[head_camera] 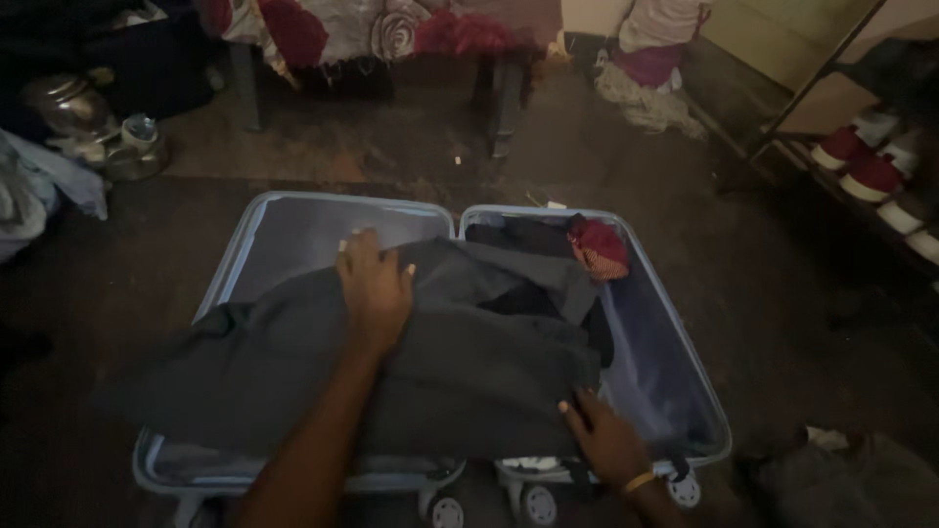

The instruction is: The person takes a garment out of a suitcase, folds it, rolls it into a bundle, and sets it aside before reaching for other clothes in the suitcase.

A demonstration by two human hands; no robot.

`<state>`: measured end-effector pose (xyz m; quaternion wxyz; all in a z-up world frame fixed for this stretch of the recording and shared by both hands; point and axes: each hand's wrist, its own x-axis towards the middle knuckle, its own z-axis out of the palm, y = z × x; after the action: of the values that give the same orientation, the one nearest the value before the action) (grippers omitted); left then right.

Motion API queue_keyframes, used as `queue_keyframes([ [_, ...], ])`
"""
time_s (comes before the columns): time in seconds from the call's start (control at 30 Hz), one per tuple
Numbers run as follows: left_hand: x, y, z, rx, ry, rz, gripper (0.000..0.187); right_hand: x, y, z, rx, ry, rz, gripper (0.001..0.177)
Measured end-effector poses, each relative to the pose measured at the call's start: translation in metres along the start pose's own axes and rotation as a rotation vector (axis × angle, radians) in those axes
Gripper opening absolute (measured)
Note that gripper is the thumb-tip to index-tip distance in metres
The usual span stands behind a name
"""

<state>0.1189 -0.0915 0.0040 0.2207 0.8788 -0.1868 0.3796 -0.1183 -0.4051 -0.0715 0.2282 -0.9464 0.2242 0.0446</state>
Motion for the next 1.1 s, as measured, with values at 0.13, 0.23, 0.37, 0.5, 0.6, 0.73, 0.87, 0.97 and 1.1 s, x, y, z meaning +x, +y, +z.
queue_keyframes([
  [0.13,-0.016,-0.021,0.006,0.061,-0.084,-0.092,0.045,-0.006,-0.014,-0.014,0.06,-0.004,-0.019,0.066],
  [0.23,-0.027,-0.026,0.005,-0.011,-0.012,-0.162,0.046,0.007,-0.014,-0.021,0.177,-0.03,0.086,0.057],
  [0.37,-0.036,-0.021,-0.003,-0.052,-0.13,-0.309,0.041,0.047,-0.006,-0.028,0.199,0.356,-0.373,0.042],
  [0.5,-0.028,-0.017,-0.007,-0.015,-0.102,-0.314,0.037,0.11,-0.02,-0.041,0.083,0.374,-0.45,0.037],
  [0.6,-0.028,-0.017,-0.008,0.013,-0.056,-0.282,0.035,0.145,-0.028,-0.045,0.096,0.179,-0.312,0.036],
  [0.73,-0.029,-0.021,0.0,0.045,-0.07,-0.298,0.033,0.183,-0.017,-0.037,-0.021,0.082,-0.446,0.038],
  [0.87,-0.028,-0.026,0.008,0.019,-0.14,-0.334,0.035,0.189,-0.018,-0.035,-0.063,0.086,-0.274,0.035],
  [0.97,-0.031,-0.027,0.007,-0.01,-0.12,-0.341,0.033,0.178,-0.03,-0.044,-0.024,0.415,-0.364,0.032],
  [1.1,-0.034,-0.024,0.003,-0.027,0.035,-0.249,0.033,0.162,-0.045,-0.072,0.195,0.593,-0.398,0.028],
])
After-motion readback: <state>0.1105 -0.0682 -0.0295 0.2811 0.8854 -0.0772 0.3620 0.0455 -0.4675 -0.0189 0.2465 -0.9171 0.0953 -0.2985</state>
